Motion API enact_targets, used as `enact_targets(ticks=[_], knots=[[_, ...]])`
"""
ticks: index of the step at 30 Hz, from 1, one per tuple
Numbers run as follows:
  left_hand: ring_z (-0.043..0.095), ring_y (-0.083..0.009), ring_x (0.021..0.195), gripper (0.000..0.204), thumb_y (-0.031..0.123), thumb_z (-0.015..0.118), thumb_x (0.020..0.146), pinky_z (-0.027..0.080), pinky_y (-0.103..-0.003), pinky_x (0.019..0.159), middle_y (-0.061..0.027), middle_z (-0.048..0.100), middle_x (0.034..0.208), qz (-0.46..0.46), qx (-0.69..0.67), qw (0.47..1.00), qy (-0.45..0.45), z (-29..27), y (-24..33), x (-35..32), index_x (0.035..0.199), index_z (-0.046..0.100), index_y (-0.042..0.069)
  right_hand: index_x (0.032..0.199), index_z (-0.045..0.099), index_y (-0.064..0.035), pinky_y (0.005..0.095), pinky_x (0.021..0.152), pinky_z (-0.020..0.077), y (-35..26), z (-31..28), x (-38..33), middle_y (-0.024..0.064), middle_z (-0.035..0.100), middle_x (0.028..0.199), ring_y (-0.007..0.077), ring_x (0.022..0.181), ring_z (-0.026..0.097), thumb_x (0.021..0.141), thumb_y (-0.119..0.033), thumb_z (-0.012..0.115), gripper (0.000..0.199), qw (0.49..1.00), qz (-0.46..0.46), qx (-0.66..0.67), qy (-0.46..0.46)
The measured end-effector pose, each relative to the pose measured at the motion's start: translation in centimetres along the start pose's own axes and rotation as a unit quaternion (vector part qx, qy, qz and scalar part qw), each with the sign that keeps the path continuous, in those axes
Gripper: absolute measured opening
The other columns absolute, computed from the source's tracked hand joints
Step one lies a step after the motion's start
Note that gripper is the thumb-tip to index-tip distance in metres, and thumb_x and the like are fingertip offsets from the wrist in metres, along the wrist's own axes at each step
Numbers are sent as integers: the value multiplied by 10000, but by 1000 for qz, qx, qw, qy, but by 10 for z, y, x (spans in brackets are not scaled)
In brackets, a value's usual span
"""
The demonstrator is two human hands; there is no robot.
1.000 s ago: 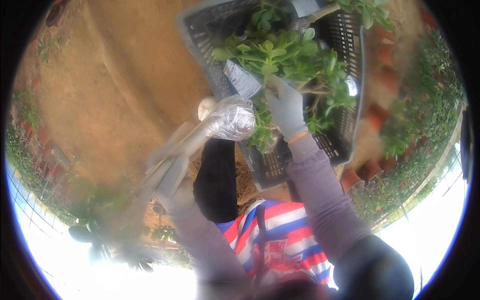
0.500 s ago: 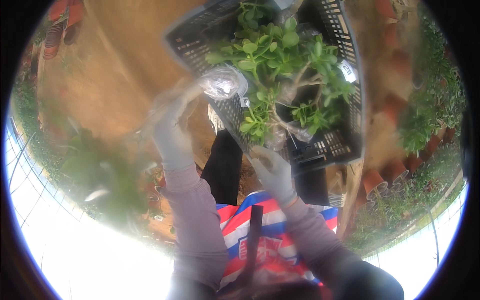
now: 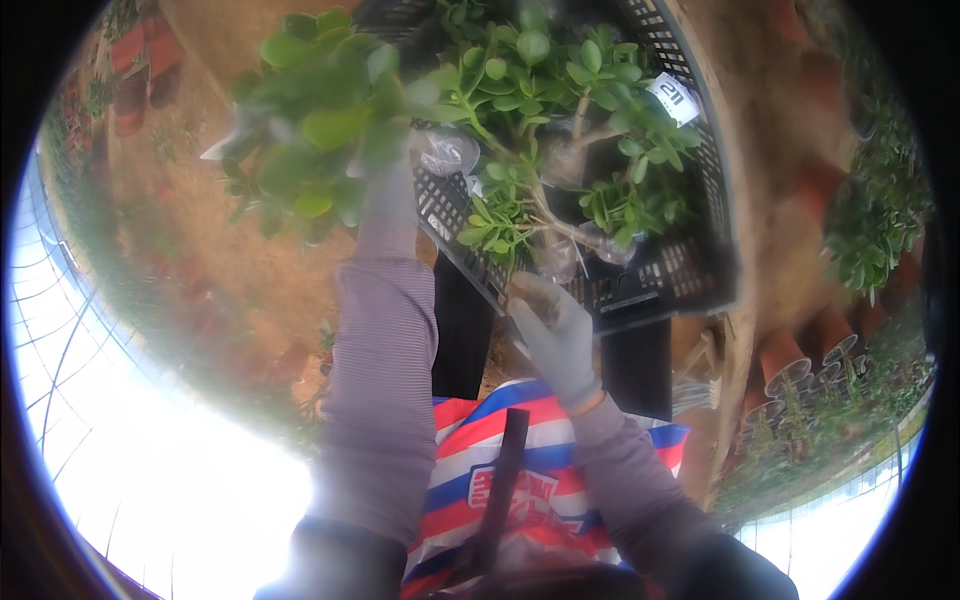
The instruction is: The person removes small plants from pots, wraps their root balls in clear plastic using a roll of cling film, and places the wrapped plants into a black crate. The person repeats this process for several plants in a greenhouse setting.
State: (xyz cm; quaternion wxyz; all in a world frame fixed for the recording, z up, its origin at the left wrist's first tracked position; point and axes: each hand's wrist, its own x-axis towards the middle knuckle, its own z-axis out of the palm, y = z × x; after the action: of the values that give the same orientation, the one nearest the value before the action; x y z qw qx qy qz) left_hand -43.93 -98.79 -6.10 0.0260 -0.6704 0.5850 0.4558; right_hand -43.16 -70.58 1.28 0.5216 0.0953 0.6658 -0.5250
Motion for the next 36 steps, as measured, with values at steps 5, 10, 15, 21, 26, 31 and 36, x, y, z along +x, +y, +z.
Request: enact_targets(ticks=[5,10,15,21,26,31,36], knots=[[650,-161,699,302,25,770,663,531,-276,593,-38,649,744,36,-100,994,-21,15,-32,32,946,671,-9,1258,623,48,249,872,527,-7,-8,-1,92,698,1151,118,991,665,937,-35,660,334,999,18,45,7],[682,-219,930,185,6,651,809,564,-322,824,-140,696,1004,1,-211,973,-92,23,-74,59,981,710,-24,1265,625,37,265,920,508,-22,-11,0,94,693,1153,132,1035,652,934,-41,662,342,999,10,31,16],[689,-242,1009,206,5,568,916,556,-342,929,-160,728,1047,187,54,974,-114,20,-84,67,1032,736,-19,1238,648,33,275,873,524,-32,-13,1,103,704,1138,140,1005,655,928,-78,691,332,997,41,58,14],[698,-266,894,223,-74,702,772,599,-322,751,-162,676,989,201,92,970,-100,20,-67,62,979,618,-65,1246,633,44,242,838,512,-35,-17,-1,85,699,1122,111,967,645,938,-85,682,338,996,47,76,1],[681,-284,982,272,-36,634,838,590,-343,822,-174,674,1005,44,-130,989,-50,23,-46,52,1097,601,-114,1244,629,46,217,817,504,-32,-18,0,68,698,1109,90,945,643,946,-79,669,325,992,71,101,-7],[645,-322,1091,345,86,546,926,571,-374,859,-221,645,1136,88,64,989,-99,16,-41,58,1205,556,-115,1240,633,46,232,844,508,-29,-20,0,68,703,1112,100,978,651,950,-76,662,316,996,39,79,0],[644,-324,1089,330,112,479,962,559,-400,867,-223,621,1202,220,511,820,-134,13,-48,82,1213,576,-80,1247,632,45,218,822,507,-27,-22,-1,72,705,1107,88,955,646,948,-68,659,320,997,50,54,-9]])
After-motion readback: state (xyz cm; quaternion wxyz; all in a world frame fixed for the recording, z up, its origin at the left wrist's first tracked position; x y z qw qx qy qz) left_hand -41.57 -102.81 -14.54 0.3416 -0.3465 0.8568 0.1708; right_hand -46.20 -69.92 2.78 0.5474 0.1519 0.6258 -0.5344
